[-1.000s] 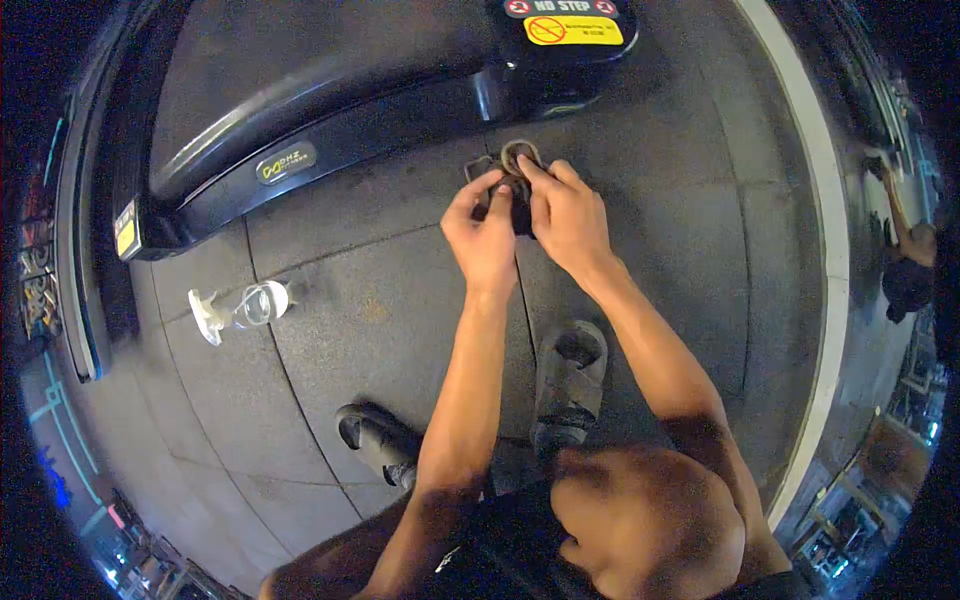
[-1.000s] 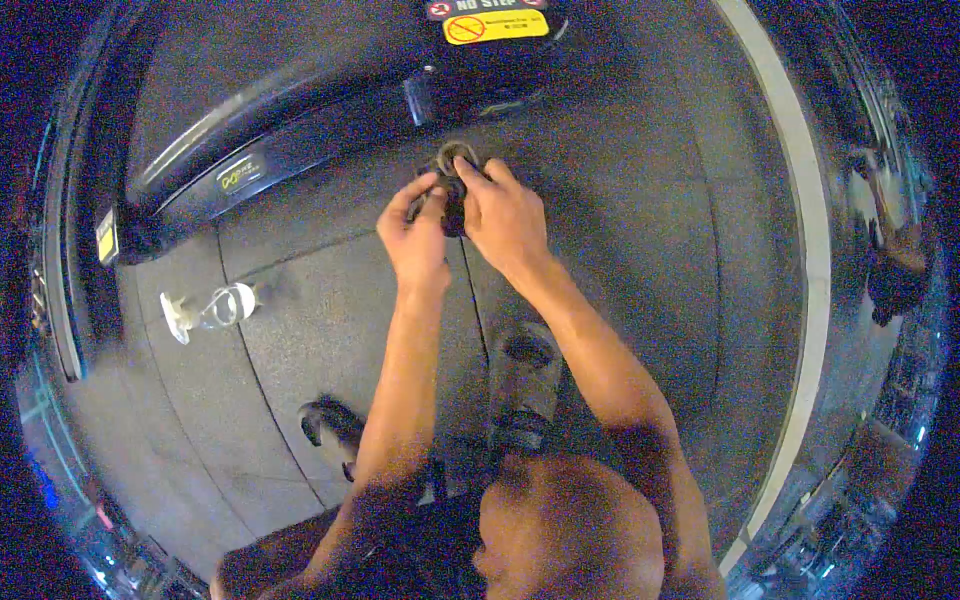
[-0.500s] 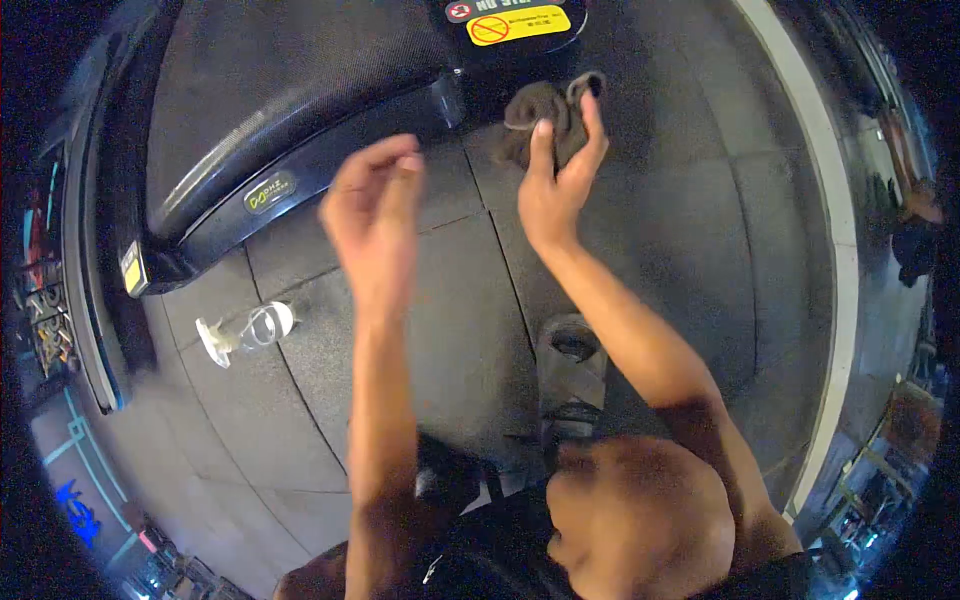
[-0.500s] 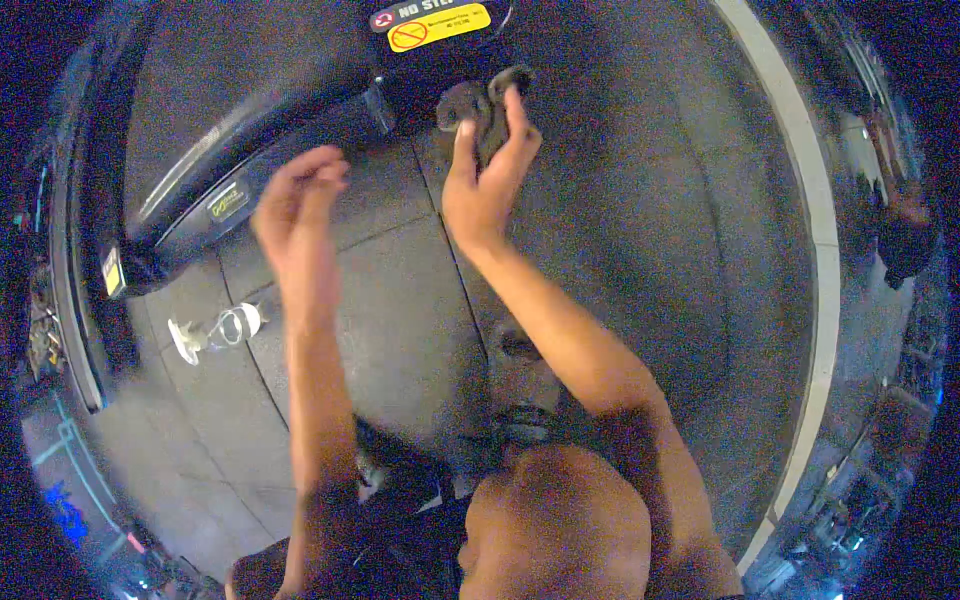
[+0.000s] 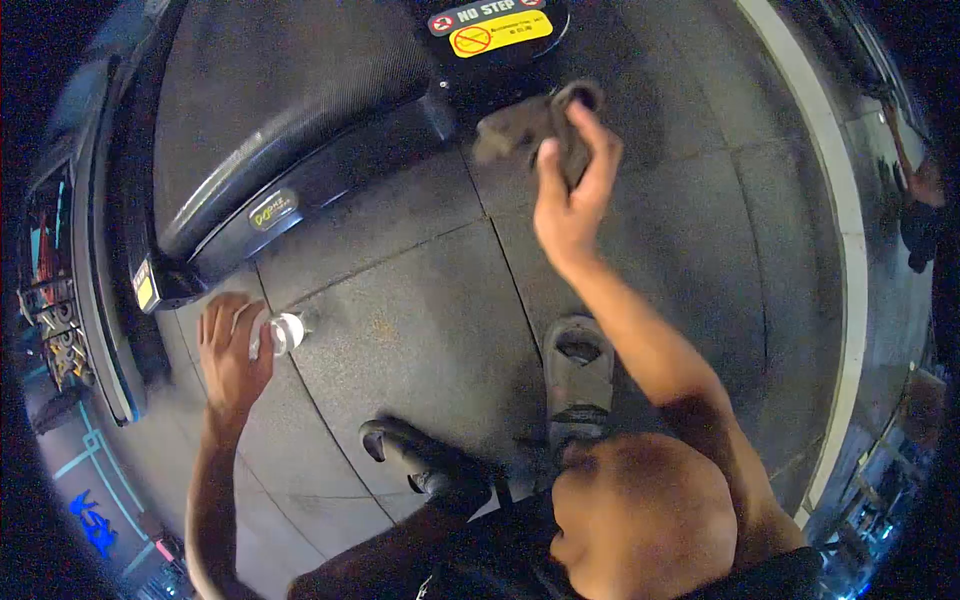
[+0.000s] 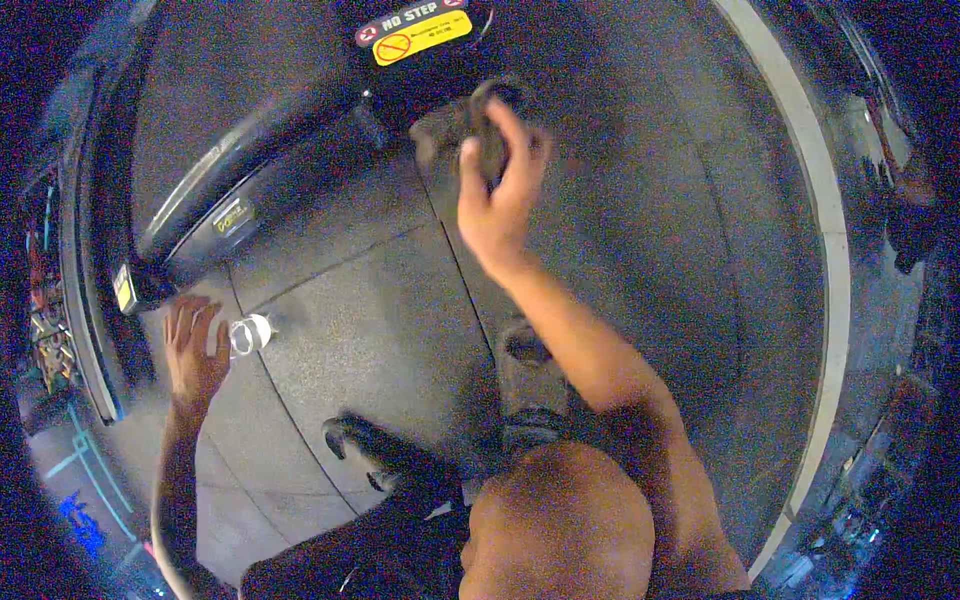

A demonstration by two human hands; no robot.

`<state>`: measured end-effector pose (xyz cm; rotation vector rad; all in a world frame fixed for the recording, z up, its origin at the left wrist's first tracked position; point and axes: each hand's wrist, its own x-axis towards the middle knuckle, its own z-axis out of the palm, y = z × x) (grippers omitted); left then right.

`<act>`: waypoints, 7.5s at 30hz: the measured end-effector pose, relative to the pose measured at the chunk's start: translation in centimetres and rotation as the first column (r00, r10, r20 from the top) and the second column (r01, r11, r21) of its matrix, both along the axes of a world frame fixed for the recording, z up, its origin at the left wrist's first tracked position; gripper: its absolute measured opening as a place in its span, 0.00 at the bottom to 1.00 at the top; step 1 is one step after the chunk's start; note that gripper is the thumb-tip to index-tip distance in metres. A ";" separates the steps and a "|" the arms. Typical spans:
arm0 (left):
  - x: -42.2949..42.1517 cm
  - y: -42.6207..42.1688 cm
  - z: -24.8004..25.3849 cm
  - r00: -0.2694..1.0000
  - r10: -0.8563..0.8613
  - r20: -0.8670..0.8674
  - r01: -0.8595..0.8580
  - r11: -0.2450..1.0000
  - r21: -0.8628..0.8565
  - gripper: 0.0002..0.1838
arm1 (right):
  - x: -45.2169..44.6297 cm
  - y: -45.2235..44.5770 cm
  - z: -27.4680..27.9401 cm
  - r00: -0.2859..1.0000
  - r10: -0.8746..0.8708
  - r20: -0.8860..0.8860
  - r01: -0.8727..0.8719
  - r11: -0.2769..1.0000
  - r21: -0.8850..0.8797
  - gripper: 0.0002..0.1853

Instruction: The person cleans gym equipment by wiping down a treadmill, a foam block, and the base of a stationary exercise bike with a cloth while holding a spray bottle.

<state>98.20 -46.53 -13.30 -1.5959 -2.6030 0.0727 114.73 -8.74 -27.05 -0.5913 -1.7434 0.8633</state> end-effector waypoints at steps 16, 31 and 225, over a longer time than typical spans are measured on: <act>-0.7 -12.7 -6.5 0.811 0.563 0.163 -0.584 0.796 0.159 0.41 | 0.0 1.9 2.8 0.992 0.039 0.120 -0.066 0.970 0.233 0.25; -0.3 -14.6 -7.8 0.349 0.622 0.701 -0.909 0.405 0.094 0.20 | -5.4 9.0 -2.6 0.969 -0.110 -0.220 -0.096 0.655 -0.750 0.17; 12.6 27.1 -13.0 -0.082 -0.669 0.739 -0.975 -0.101 -0.200 0.22 | 21.6 -12.1 -7.5 0.479 0.566 0.672 -0.603 0.768 -0.217 0.14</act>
